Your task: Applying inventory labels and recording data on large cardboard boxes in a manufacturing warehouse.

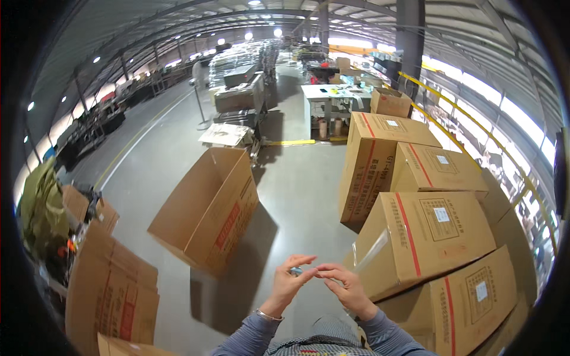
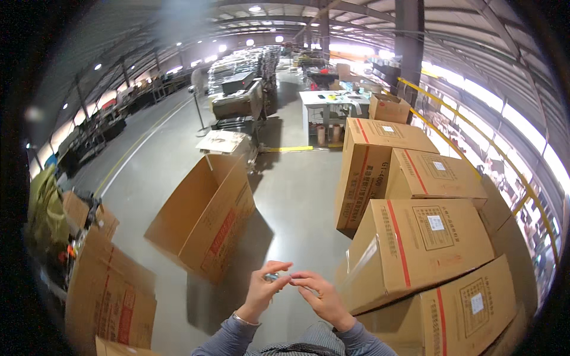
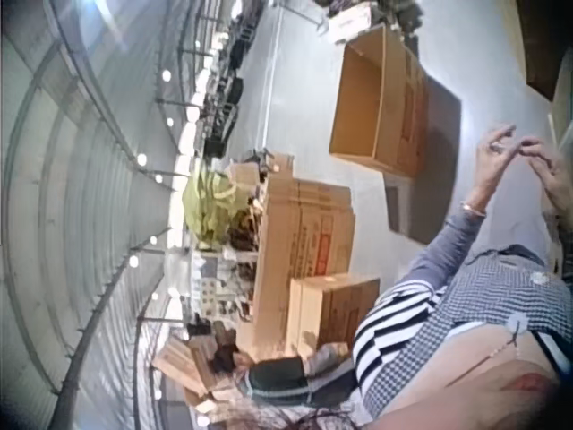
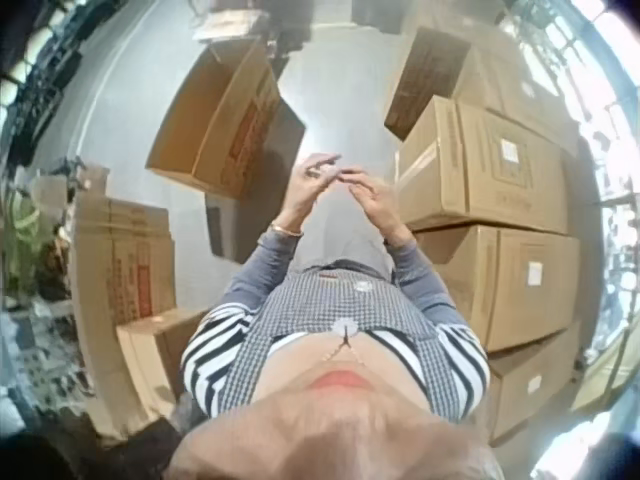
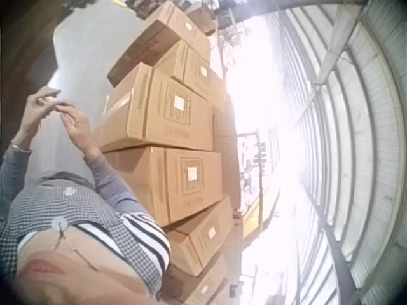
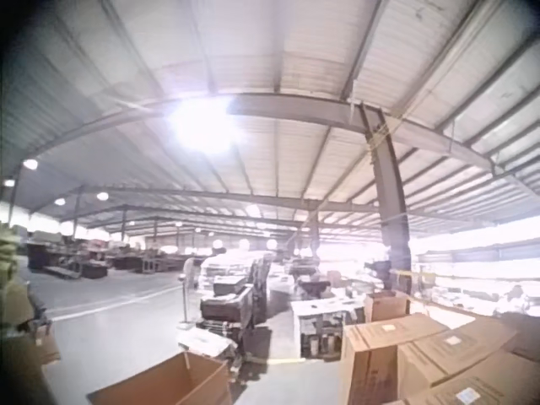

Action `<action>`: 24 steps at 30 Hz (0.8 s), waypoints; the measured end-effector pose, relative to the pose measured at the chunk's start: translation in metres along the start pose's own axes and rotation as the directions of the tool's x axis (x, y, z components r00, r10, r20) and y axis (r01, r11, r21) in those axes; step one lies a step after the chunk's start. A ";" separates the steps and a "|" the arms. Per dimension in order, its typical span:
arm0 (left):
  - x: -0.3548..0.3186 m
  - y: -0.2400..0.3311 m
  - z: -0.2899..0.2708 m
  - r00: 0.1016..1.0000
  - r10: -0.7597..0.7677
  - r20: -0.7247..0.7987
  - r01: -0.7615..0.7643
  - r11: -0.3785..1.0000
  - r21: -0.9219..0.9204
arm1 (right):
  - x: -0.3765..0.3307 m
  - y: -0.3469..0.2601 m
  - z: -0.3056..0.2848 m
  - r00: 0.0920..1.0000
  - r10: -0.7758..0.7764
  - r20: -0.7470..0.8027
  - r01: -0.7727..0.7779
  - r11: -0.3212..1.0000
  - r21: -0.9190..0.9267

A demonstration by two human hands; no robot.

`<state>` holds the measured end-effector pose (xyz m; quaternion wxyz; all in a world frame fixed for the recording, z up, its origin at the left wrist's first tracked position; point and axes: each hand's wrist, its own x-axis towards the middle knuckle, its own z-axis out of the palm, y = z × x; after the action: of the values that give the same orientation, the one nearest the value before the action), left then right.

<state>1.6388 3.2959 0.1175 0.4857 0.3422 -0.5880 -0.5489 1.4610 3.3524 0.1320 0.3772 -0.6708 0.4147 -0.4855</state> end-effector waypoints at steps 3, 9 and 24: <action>0.107 -0.036 -0.002 0.994 -0.057 0.089 0.063 0.995 -0.073 | 0.079 0.055 -0.035 0.993 0.049 -0.110 -0.045 0.998 0.037; 0.312 -0.067 -0.008 0.996 -0.064 -0.058 0.063 0.998 -0.013 | 0.276 0.163 -0.104 0.993 0.072 -0.090 -0.061 0.991 0.118; 0.727 -0.142 -0.103 0.906 0.358 -0.224 -0.294 0.916 0.274 | 0.725 0.350 -0.170 0.976 0.060 0.207 -0.191 0.686 0.702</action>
<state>1.5039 2.5602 0.1129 0.6028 0.3646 -0.6258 -0.3346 1.3647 2.5361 0.1008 0.6747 -0.4786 0.2042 -0.5235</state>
